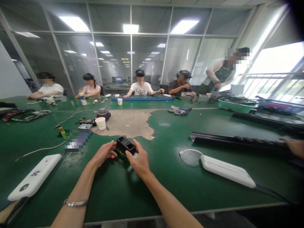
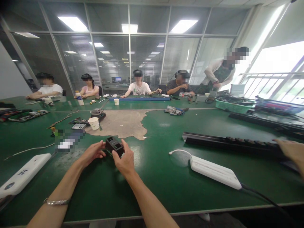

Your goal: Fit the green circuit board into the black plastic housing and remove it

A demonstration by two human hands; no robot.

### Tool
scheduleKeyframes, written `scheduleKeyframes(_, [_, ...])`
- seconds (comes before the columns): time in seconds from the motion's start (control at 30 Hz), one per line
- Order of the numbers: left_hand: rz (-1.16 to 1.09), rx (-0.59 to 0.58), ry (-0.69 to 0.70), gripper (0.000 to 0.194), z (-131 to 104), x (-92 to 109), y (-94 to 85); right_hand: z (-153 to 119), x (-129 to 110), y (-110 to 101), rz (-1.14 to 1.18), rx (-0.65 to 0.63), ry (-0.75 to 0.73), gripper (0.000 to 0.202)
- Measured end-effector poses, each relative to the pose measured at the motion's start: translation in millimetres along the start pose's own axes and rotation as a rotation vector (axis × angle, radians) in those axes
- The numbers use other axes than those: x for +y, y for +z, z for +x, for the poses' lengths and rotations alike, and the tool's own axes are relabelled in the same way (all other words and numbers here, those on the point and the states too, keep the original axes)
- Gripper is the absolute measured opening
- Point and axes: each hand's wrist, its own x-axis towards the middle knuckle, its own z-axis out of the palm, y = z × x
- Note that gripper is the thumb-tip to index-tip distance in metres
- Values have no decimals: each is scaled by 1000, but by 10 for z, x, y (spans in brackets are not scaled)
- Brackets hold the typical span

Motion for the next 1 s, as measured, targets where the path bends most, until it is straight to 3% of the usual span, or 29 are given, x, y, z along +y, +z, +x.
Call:
scheduleKeyframes(0.4, [157, 133, 82, 46, 23, 50, 20, -36, 1, 28, -182, -54, -115, 60])
scheduleKeyframes(0.63, [222, 198, 145, 50, 57, 29, -25, -64, 140, 85, -212, -147, -119, 53])
scheduleKeyframes(1.0, [304, 71, 93, 50, 25, 33, -11, -103, 77, 48, -246, -173, -66, 51])
